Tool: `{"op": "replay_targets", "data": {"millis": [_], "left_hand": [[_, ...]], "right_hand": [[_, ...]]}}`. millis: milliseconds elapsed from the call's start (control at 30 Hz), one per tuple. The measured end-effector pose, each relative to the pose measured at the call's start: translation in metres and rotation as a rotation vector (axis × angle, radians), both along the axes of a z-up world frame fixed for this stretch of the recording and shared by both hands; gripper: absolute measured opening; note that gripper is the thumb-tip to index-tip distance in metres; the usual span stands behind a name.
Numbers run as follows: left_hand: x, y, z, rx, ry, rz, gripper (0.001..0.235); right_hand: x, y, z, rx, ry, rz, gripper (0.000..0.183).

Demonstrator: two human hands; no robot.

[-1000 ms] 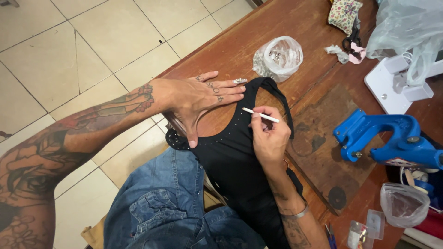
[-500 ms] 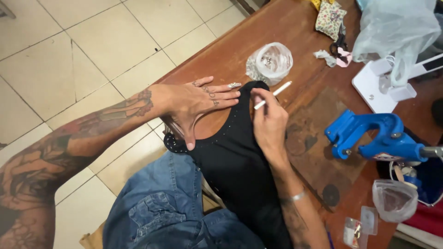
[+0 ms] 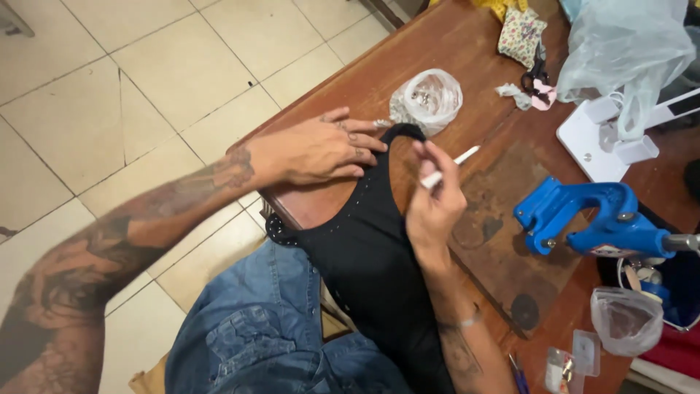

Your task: The person marks a black garment with a white pen and uses a blue hole punch tool to attach metal grommets. They also use pliers to adjust the grommets on the fabric.

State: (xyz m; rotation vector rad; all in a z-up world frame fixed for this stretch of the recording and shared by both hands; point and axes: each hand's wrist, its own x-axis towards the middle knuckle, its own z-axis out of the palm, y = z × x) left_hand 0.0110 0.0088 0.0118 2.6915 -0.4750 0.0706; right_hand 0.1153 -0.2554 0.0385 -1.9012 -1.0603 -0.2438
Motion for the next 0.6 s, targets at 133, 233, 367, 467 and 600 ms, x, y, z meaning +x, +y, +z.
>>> {"op": "replay_targets", "data": {"millis": [133, 233, 367, 467, 600], "left_hand": [[0.019, -0.007, -0.049, -0.056, -0.211, 0.098, 0.039], [0.002, -0.028, -0.050, -0.028, -0.298, 0.190, 0.031], [-0.009, -0.033, -0.064, -0.009, -0.297, 0.249, 0.041], [0.002, -0.032, -0.051, 0.089, -0.386, 0.255, 0.045], [0.032, -0.046, -0.035, 0.050, -0.357, 0.511, 0.038]], "right_hand": [[0.007, -0.018, -0.042, 0.308, 0.288, 0.106, 0.052], [-0.017, -0.036, -0.022, 0.128, 0.234, 0.091, 0.040], [-0.029, -0.058, -0.016, -0.034, 0.052, 0.097, 0.024], [-0.036, -0.059, -0.003, -0.098, -0.071, 0.161, 0.019], [-0.040, -0.055, -0.002, -0.134, -0.074, 0.239, 0.019]]}}
